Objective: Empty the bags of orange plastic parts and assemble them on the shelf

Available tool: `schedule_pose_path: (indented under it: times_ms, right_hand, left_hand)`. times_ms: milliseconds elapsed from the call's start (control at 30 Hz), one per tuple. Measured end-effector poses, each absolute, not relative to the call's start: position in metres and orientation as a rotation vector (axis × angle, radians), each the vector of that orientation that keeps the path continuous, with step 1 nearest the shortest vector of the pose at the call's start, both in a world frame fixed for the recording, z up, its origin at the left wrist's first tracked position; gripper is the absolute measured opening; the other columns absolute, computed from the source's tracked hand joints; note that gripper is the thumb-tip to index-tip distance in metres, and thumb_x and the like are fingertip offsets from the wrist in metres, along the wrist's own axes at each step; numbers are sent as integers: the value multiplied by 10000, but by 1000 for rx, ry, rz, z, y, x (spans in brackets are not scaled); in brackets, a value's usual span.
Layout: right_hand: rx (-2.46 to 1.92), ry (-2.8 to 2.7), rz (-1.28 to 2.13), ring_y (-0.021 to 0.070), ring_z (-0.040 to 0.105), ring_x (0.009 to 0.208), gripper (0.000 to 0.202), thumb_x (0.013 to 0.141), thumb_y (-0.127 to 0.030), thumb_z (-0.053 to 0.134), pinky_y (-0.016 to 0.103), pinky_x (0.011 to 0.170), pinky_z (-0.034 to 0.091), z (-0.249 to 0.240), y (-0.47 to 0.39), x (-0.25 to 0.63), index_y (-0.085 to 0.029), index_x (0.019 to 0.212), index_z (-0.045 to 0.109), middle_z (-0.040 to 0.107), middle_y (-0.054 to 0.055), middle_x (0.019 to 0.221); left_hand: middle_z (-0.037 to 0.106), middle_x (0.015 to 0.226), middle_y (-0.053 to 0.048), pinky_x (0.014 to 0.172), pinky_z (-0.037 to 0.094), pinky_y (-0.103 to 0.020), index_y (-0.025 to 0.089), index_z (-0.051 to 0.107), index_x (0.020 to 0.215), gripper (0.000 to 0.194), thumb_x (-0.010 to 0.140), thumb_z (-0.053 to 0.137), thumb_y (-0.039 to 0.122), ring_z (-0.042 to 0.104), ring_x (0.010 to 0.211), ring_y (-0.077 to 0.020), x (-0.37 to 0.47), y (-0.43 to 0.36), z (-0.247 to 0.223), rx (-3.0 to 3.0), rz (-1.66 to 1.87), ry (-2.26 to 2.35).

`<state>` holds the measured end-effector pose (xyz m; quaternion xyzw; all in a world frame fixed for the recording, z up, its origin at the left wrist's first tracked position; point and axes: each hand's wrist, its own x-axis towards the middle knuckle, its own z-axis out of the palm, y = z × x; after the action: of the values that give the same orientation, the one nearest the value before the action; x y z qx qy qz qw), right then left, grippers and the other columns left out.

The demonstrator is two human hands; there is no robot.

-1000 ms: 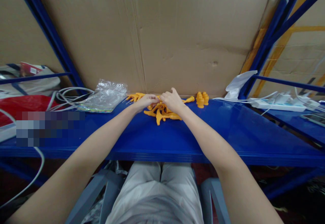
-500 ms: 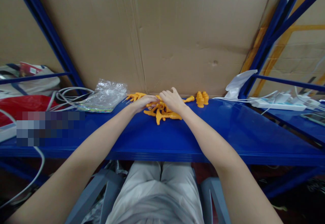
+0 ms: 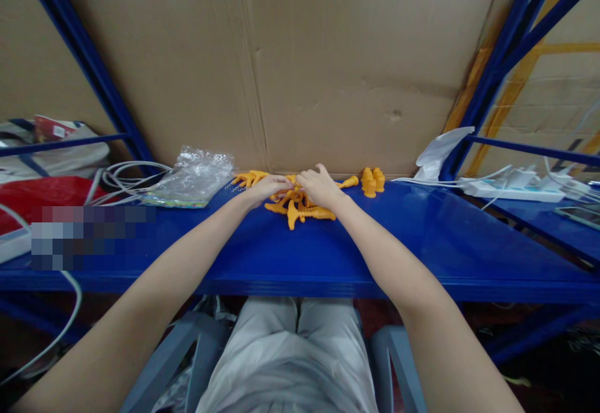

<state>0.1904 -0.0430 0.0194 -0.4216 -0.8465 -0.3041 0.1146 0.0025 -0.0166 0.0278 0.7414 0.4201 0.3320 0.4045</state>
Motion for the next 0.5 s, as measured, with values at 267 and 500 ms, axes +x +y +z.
schedule_pose_path:
  times_ms: [267,500]
  right_hand:
    - [-1385,-2242,-853,302,597,1029,259,984,-198,427,466,1014,299,20,-31,220,-142,1137,628,719,174,1051]
    - [-1493,-1747,-706,326,566,1056,295,965,-259,441,492,981,332,21,-16,268,-122,1158,618,685,212,1122]
  left_hand:
    - [447,462,53,462,255,-194,165,540,593,290,835,688,222,367,438,-63,-3,-16,30,1848,851,1108]
    - [455,464,52,452,243,-199,166,540,576,305,806,720,254,362,435,-61,-6,-16,29,1852,888,1138]
